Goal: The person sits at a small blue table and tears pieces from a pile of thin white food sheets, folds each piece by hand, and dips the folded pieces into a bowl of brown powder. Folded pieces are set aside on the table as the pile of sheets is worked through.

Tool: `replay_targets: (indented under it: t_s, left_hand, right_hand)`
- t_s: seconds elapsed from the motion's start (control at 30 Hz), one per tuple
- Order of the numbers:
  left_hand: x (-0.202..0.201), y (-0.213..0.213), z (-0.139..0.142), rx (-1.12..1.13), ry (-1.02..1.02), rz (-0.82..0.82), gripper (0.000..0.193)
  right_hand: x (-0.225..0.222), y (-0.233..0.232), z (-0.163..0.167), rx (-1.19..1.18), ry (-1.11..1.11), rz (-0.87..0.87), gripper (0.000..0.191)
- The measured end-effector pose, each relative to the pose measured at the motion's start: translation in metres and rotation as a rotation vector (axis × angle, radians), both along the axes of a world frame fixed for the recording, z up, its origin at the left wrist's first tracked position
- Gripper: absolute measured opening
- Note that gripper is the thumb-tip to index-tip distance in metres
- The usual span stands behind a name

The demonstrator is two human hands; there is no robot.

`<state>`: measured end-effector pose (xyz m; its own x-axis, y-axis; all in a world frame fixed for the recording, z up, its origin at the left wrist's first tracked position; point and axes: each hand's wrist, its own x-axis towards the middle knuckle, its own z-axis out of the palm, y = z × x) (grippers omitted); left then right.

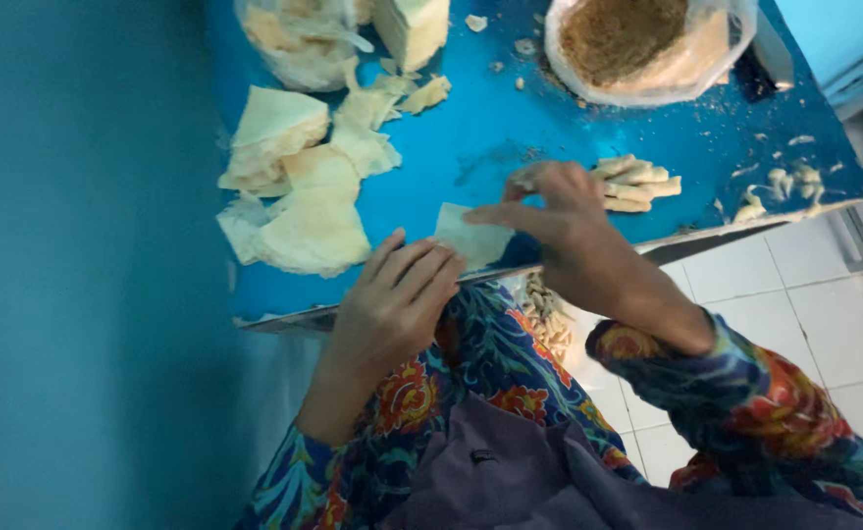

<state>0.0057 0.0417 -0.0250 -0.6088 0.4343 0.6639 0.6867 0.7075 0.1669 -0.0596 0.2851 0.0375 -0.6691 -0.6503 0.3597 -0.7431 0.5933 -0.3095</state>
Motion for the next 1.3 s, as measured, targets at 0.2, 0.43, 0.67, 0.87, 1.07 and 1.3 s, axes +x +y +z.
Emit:
replay_targets:
  t_s: [0.2, 0.43, 0.67, 0.87, 1.07, 1.3]
  left_hand:
    - [0.002, -0.009, -0.004, -0.008, 0.024, 0.007, 0.028]
    - [0.004, -0.014, -0.006, 0.039, 0.018, -0.015, 0.027]
    - [0.004, -0.018, -0.009, 0.050, 0.079, -0.022, 0.024]
    - [0.006, -0.017, -0.008, 0.103, 0.033, -0.024, 0.022]
    - [0.005, -0.015, -0.006, 0.100, 0.037, -0.028, 0.024]
    - [0.006, -0.015, -0.006, 0.100, 0.026, -0.023, 0.023]
  right_hand:
    - [-0.002, -0.039, -0.006, 0.155, 0.329, 0.019, 0.053]
    - [-0.001, -0.029, 0.009, 0.350, 0.364, -0.150, 0.040]
    - [0.023, -0.019, 0.012, -0.719, -1.012, 0.180, 0.077]
    - [0.030, -0.011, 0.009, -0.714, -1.017, 0.298, 0.088]
    - [0.043, -0.016, 0.014, -0.365, -0.462, 0.116, 0.083]
    - [0.045, -0.017, 0.011, -0.273, -0.154, 0.056, 0.079]
